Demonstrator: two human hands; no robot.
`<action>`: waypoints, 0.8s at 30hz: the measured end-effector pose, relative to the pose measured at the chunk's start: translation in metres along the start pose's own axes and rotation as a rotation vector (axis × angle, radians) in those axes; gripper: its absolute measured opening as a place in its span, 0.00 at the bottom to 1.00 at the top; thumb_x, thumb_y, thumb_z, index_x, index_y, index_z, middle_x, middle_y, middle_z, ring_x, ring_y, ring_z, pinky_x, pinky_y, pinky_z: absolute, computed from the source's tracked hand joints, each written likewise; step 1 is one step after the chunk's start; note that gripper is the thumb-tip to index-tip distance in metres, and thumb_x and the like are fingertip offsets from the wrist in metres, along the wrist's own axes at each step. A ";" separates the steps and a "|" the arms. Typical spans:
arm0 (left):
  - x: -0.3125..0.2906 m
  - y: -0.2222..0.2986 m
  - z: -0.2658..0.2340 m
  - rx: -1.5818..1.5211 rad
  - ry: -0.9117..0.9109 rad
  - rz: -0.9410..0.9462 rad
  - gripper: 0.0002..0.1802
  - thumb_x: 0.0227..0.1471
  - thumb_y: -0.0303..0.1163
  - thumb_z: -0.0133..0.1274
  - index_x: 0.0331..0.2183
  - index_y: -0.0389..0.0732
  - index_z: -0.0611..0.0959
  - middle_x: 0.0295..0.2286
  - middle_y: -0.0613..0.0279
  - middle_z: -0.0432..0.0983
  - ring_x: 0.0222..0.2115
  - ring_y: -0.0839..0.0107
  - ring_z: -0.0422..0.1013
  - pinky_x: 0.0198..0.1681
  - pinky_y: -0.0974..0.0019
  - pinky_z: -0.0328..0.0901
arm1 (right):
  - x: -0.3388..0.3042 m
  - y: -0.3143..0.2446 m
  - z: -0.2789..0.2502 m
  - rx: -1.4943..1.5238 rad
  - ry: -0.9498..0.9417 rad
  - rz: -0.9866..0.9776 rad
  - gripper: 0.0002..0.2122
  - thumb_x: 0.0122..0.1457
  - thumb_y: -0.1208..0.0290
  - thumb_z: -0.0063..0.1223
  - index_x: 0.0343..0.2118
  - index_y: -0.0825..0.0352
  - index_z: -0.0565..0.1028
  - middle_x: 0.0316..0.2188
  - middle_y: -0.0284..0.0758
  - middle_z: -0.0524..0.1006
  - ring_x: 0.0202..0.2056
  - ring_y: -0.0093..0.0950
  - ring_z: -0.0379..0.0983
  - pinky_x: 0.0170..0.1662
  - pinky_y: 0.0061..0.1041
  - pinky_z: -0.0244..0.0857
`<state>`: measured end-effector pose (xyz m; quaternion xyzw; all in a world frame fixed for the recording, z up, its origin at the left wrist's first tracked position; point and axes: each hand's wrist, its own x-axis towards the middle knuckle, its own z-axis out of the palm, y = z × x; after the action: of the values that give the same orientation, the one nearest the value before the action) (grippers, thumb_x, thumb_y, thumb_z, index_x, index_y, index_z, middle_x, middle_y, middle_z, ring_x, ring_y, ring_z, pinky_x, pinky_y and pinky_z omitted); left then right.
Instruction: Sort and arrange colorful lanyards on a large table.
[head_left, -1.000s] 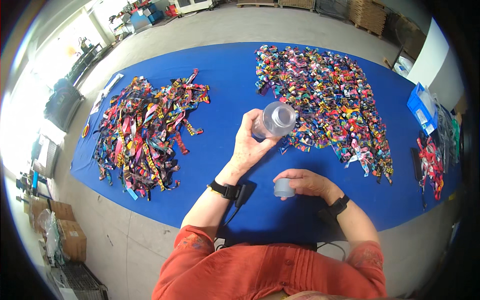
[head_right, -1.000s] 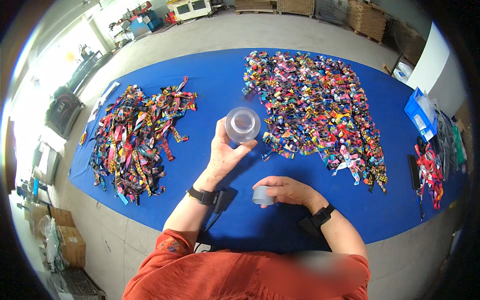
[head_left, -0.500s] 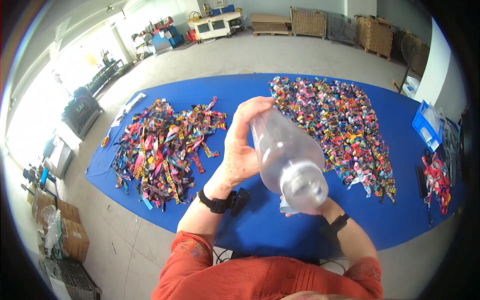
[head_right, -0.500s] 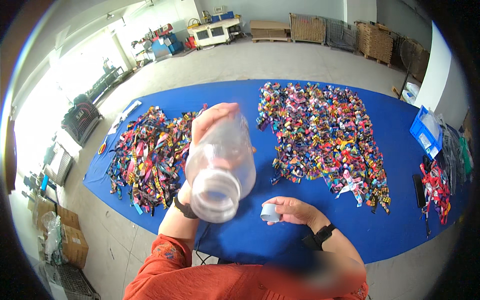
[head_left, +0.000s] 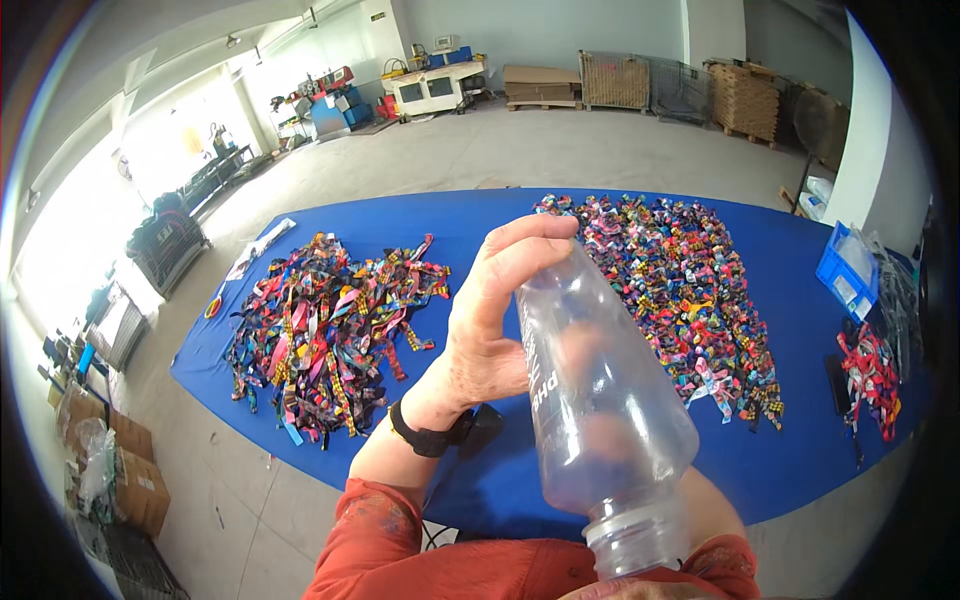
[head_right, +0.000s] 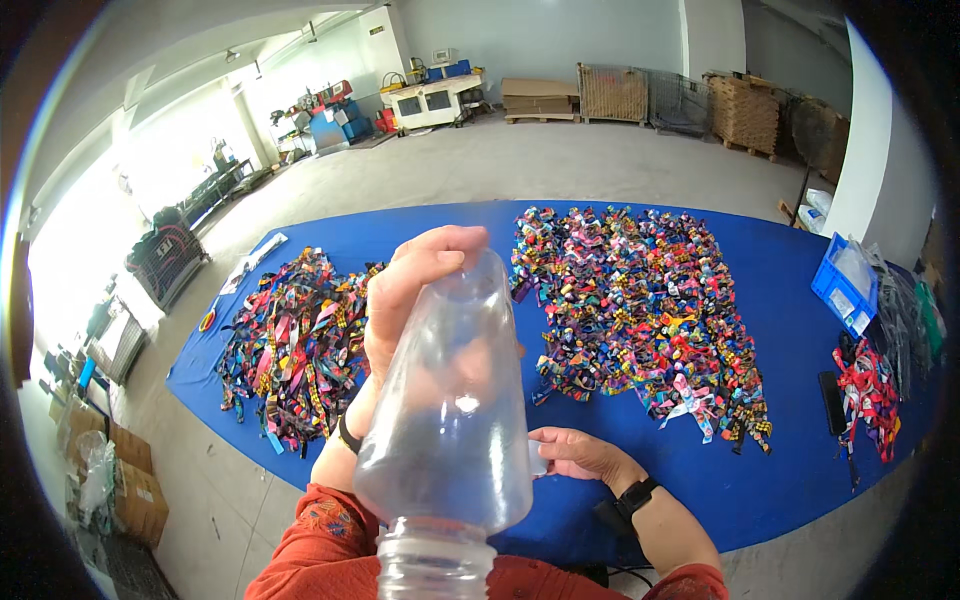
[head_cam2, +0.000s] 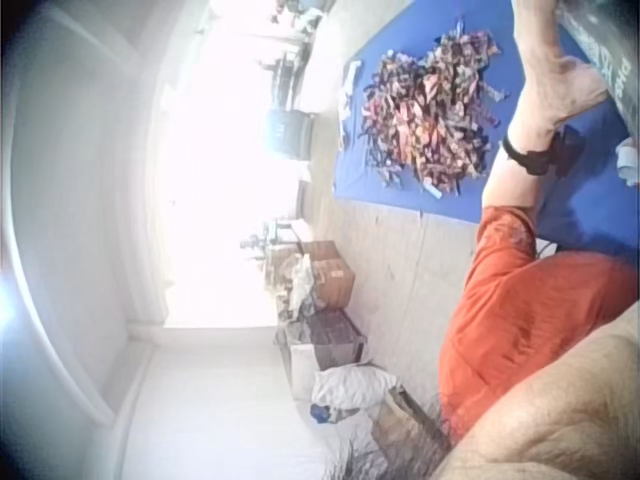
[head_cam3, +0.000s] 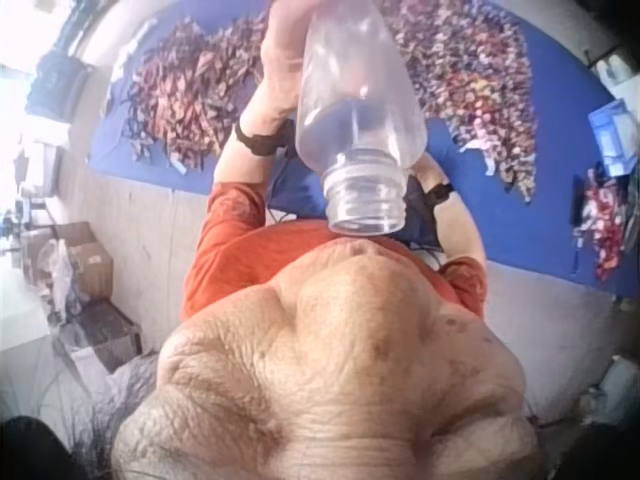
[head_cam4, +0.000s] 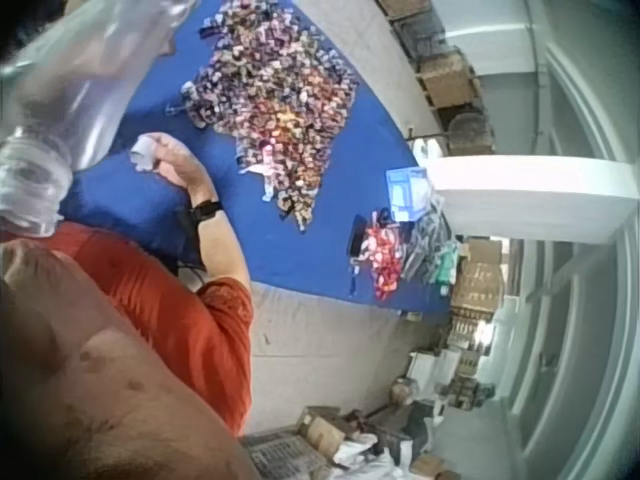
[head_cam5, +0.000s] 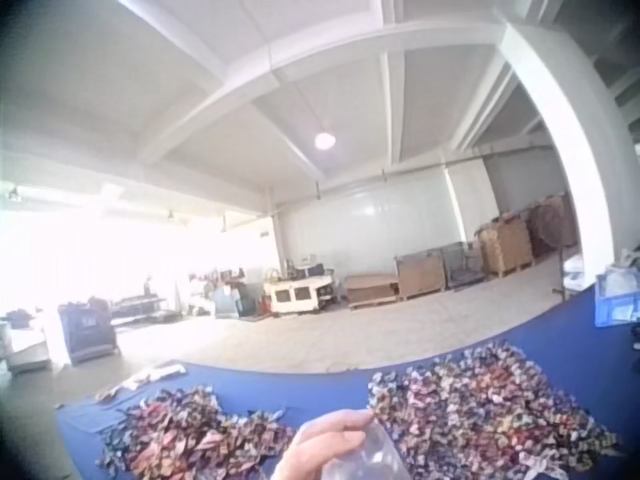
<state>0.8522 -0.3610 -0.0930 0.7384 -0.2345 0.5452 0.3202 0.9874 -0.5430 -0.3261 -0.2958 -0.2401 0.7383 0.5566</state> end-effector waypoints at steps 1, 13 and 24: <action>0.002 0.000 0.001 -0.004 0.001 0.005 0.41 0.36 0.30 0.75 0.53 0.40 0.73 0.53 0.45 0.71 0.53 0.53 0.69 0.51 0.56 0.69 | 0.000 0.001 -0.004 -0.004 0.004 -0.004 0.27 0.66 0.65 0.54 0.63 0.73 0.61 0.60 0.42 0.69 0.61 0.34 0.67 0.64 0.40 0.60; 0.024 0.017 -0.002 0.014 -0.028 0.125 0.41 0.38 0.31 0.74 0.54 0.40 0.73 0.54 0.43 0.70 0.52 0.53 0.69 0.50 0.56 0.70 | 0.002 0.011 -0.021 -0.044 0.032 -0.016 0.25 0.65 0.66 0.54 0.61 0.72 0.64 0.58 0.44 0.70 0.60 0.37 0.67 0.62 0.43 0.60; 0.050 0.048 -0.005 0.095 0.073 0.252 0.43 0.37 0.30 0.76 0.55 0.42 0.73 0.57 0.43 0.66 0.53 0.53 0.69 0.51 0.56 0.70 | 0.004 0.015 -0.028 -0.056 0.006 -0.058 0.23 0.66 0.65 0.55 0.59 0.72 0.67 0.57 0.43 0.71 0.59 0.37 0.68 0.63 0.48 0.61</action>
<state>0.8301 -0.3905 -0.0339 0.6971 -0.2875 0.6181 0.2221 0.9962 -0.5426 -0.3571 -0.3064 -0.2675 0.7139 0.5700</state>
